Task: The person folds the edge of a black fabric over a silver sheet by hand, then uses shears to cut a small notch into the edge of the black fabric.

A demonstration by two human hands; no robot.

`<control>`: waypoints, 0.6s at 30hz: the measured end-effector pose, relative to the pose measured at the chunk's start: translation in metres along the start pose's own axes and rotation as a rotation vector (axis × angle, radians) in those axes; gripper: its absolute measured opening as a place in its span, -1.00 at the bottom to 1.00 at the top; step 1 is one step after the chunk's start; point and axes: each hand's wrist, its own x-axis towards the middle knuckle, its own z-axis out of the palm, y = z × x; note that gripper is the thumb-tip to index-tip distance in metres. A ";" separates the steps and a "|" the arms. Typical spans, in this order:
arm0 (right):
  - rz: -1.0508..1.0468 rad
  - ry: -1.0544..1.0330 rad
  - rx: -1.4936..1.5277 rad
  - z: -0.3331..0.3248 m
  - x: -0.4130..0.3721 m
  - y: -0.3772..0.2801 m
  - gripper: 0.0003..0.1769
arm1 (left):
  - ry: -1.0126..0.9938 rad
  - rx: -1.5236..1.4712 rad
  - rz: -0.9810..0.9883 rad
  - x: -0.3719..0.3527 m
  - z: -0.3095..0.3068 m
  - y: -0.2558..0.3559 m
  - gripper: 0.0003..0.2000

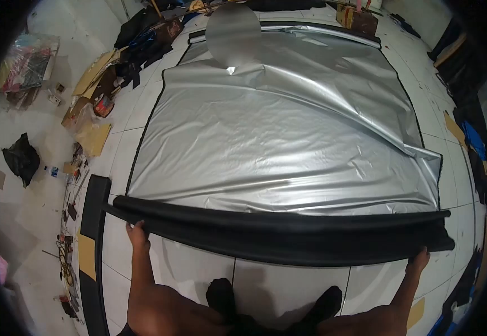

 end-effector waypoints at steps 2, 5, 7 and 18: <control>0.012 -0.104 0.006 -0.020 0.002 0.007 -0.63 | -0.066 -0.097 0.064 -0.012 0.004 0.014 -0.36; 0.127 -0.181 0.124 -0.038 -0.010 0.045 -0.62 | -0.087 -0.075 0.004 -0.001 -0.043 -0.035 -0.38; 0.226 -0.255 0.153 -0.050 -0.012 0.074 -0.58 | 0.028 -0.038 -0.131 0.003 -0.065 -0.081 -0.40; 0.296 -0.531 0.119 -0.101 0.023 0.106 -0.53 | -0.003 -0.193 -0.269 0.009 -0.101 -0.120 -0.62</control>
